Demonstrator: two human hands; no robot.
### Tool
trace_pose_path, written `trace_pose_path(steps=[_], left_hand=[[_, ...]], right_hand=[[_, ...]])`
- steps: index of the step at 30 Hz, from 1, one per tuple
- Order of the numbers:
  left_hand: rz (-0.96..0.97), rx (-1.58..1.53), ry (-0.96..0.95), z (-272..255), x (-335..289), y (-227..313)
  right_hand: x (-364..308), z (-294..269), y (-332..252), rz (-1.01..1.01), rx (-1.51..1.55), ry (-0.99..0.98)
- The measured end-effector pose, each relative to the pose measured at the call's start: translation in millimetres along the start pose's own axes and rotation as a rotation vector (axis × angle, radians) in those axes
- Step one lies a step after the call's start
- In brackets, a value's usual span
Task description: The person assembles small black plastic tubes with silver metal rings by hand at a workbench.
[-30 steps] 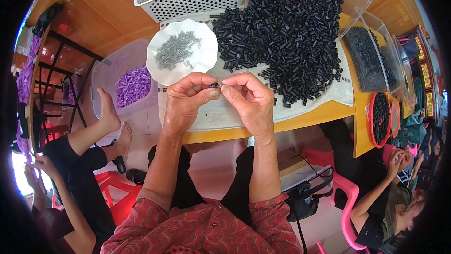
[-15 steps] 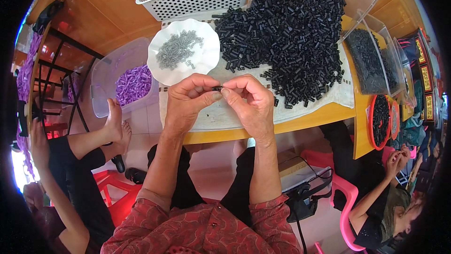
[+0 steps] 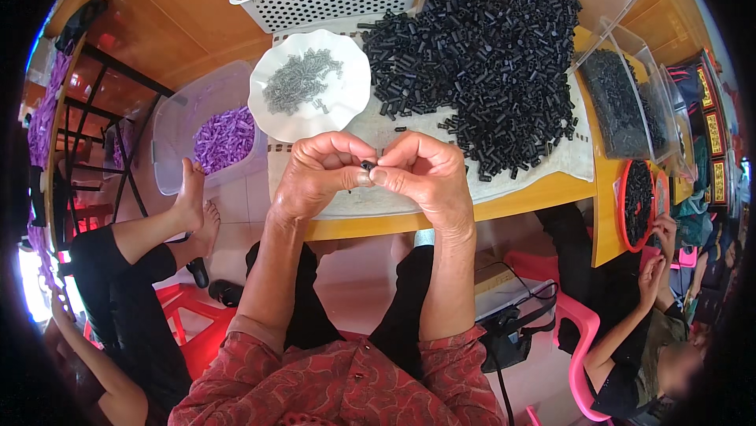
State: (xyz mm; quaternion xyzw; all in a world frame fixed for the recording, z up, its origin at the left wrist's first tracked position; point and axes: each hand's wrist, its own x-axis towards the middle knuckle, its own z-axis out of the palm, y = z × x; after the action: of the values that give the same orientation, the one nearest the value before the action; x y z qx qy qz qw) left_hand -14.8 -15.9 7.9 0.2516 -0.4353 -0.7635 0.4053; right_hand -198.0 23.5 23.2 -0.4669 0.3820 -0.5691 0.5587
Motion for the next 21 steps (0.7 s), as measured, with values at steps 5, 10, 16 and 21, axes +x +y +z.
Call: trace_pose_path(steps=[5,10,16,21], left_hand=[[0.011,-0.16,-0.068,0.1,1.3,-6.7],[0.003,-0.317,-0.062,1.2,3.8,-9.4],[0.03,-0.2,-0.003,3.3,4.5,-10.5],[0.014,-0.161,0.048,-6.2,3.1,-11.7]], right_hand=[[-1.2,0.3,-0.1,-0.003,0.12,-0.032],[-2.2,2.7,-1.0,0.052,0.123,0.093],[-1.3,4.6,2.9,-0.018,-0.028,0.122],[-1.8,3.5,1.3,-0.031,-0.111,0.245]])
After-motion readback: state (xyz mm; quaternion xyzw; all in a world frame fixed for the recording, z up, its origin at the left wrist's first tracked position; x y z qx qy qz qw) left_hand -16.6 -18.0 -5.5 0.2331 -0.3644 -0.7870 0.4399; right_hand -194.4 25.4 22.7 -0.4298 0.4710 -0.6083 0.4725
